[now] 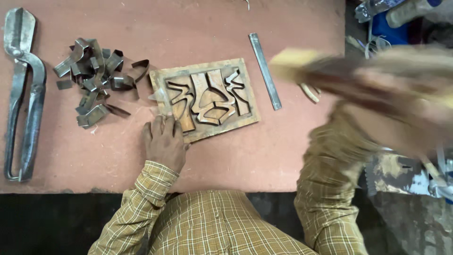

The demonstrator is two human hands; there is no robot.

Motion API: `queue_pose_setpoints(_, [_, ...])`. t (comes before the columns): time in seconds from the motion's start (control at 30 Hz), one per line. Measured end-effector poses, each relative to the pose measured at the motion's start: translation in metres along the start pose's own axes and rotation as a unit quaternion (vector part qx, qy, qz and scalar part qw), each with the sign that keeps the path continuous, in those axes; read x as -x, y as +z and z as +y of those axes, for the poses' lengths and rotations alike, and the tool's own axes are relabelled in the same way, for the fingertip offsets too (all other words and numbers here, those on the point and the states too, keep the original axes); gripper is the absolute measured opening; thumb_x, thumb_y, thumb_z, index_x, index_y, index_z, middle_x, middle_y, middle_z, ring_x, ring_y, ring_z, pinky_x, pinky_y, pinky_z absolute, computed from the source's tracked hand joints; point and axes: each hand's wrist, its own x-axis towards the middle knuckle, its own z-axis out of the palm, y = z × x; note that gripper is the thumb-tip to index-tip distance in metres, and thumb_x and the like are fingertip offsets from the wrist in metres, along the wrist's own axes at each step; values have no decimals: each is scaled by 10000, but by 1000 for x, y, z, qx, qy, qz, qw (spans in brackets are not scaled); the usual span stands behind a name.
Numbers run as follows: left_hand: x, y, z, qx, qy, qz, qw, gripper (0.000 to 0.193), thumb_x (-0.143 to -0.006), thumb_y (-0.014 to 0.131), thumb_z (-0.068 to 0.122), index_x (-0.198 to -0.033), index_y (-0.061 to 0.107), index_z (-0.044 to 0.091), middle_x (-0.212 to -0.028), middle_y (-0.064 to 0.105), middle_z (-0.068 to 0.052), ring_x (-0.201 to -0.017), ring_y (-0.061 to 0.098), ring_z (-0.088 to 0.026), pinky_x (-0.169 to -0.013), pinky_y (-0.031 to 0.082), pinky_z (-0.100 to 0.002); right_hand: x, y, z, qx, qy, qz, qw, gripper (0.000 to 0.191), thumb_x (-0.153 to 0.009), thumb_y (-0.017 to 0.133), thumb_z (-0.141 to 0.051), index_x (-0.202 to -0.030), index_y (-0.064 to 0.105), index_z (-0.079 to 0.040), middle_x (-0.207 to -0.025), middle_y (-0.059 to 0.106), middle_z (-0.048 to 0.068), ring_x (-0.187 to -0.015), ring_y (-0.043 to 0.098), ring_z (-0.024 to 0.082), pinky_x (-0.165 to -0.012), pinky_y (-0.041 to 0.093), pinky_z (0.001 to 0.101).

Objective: The person picks up curved metal strips from the workbench and fits them one by one into cut slots in a wooden die board, pressing them into place by hand. They then use a wooden mallet to tap the strips down and seat them firmly in the board, continuing to add and tap more strips.

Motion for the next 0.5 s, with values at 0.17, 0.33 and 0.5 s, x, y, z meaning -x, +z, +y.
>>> queue_pose_setpoints(0.17, [-5,0,-1,11,-10,-25,1000,623,-692,798,256,-1232,658,-21,-1388,572,-165,-1310,463,-358,-1122,323,-574,-44,67,21,-44,-15,-42,998,268,-878,671,-178,-1069,564,-24,-856,654,126,-702,655,227,-672,579,359])
queue_pose_setpoints(0.33, [-5,5,-4,-4,0,71,997,528,-757,712,200,-1233,672,-24,-1368,595,-168,-1300,494,-360,-1093,355,-608,51,88,175,-8,228,99,969,321,-897,704,-256,-1084,575,-29,-838,669,122,-664,650,205,-636,569,336])
queue_pose_setpoints(0.5, [-3,6,-4,38,-10,41,998,650,-668,800,279,-1230,673,-21,-1356,606,-159,-1287,497,-349,-1079,356,-619,24,26,147,-10,223,89,971,193,-936,651,-175,-1051,614,-24,-905,673,135,-789,685,265,-709,609,378])
